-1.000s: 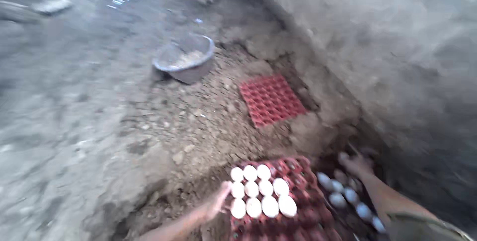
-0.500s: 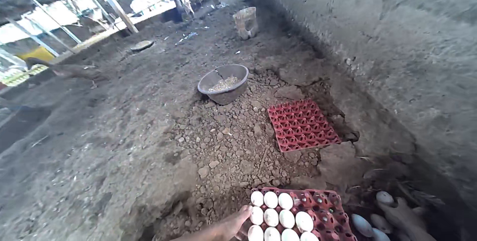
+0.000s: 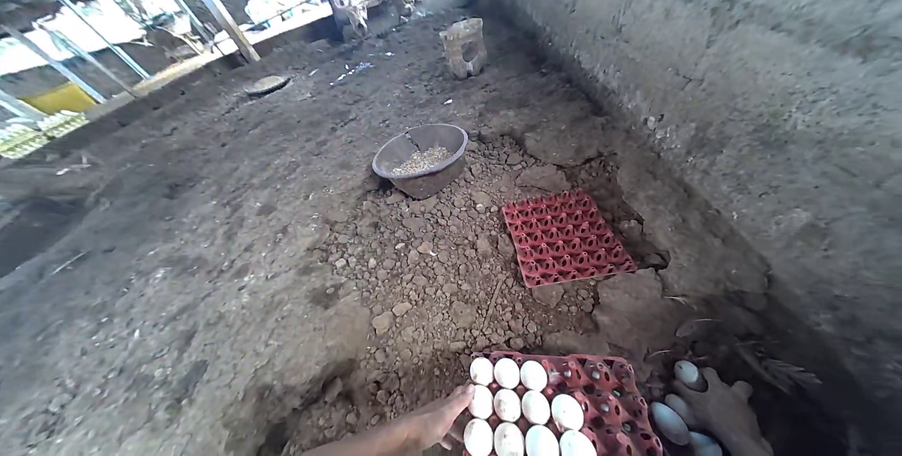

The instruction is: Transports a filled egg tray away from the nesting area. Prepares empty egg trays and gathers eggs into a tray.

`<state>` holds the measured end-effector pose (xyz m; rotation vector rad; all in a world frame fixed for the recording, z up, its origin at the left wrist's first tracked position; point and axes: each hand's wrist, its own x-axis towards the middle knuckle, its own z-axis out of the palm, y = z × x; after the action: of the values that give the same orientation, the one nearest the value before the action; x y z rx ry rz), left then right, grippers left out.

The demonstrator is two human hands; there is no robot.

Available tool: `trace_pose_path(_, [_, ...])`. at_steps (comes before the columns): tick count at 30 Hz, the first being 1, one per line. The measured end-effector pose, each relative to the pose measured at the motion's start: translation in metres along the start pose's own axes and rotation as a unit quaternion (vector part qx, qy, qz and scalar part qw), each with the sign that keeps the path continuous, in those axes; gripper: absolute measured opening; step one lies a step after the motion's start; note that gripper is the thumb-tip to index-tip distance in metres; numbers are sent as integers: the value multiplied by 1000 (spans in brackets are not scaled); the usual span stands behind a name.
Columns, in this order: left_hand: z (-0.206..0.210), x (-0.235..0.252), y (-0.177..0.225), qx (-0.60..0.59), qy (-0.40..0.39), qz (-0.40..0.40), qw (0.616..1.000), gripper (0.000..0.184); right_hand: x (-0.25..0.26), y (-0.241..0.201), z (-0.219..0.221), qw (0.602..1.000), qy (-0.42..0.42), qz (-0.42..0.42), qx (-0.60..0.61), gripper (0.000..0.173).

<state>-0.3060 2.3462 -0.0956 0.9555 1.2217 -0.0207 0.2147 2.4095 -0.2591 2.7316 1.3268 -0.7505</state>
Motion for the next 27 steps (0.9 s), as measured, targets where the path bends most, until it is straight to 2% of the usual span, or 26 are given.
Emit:
trace_pose_path(4, [0,7,-5,-22,25,16,999,73,-5,-2,-14,997,-11,2,81,70])
trace_pose_path(9, [6,3,-1,-32,31,-16,999,75,-48,-35,-82,980,-23,19,198,68])
trace_pose_path(13, [-2,13,-9,7,8,14,1000,84,-38,-43,-108,907,-53,28,417,65])
trace_pose_path(16, [-4,12,-8,11,7,27,1000,85,-60,-63,-146,881,-130,-26,454,64])
trace_pose_path(21, [-4,13,-6,34,-6,28,999,88,-112,-112,-181,896,-259,-177,313,57])
trace_pose_path(24, [-3,10,-3,41,0,10,999,87,-148,-156,-175,911,-288,-272,112,60])
trace_pose_path(25, [-2,10,-2,41,4,10,999,86,-158,-170,-170,909,-286,-302,20,62])
trace_pose_path(27, [-2,9,-1,44,7,11,999,85,-172,-195,-156,887,-262,-357,-135,54])
